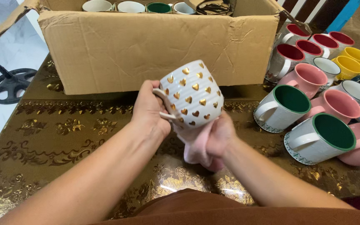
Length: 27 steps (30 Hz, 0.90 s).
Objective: The person wipes the exterior and interior of two ceramic mugs with a pink cloth. They take the mugs from a cardboard box, wipe them thoroughly, and place them on a table with other mugs.
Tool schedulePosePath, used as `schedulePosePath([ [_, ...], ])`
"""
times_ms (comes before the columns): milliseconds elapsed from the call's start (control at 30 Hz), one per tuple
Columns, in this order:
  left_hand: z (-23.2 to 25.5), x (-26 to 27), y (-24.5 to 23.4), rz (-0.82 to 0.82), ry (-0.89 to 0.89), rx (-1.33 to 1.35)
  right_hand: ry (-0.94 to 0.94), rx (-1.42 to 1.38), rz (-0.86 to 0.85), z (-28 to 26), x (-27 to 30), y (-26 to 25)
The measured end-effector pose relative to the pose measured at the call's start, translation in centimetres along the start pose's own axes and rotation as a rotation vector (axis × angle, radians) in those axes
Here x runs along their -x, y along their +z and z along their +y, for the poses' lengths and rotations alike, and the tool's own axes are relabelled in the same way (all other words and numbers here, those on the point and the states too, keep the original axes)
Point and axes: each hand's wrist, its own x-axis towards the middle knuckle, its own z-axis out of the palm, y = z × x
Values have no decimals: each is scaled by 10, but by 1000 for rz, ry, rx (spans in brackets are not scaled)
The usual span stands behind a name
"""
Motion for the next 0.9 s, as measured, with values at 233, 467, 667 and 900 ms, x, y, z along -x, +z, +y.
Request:
schedulePosePath([
  [233,6,-14,3,134,156,-35,-1,171,4,14,-20,-32],
  [467,1,-3,15,159,146,-81,-340,819,489,-27,12,-31],
  [667,-14,-2,35,77,140,-141,-569,932,443,-45,52,-14],
  [900,-48,-11,60,-55,157,-229,-640,928,348,-65,96,-20],
])
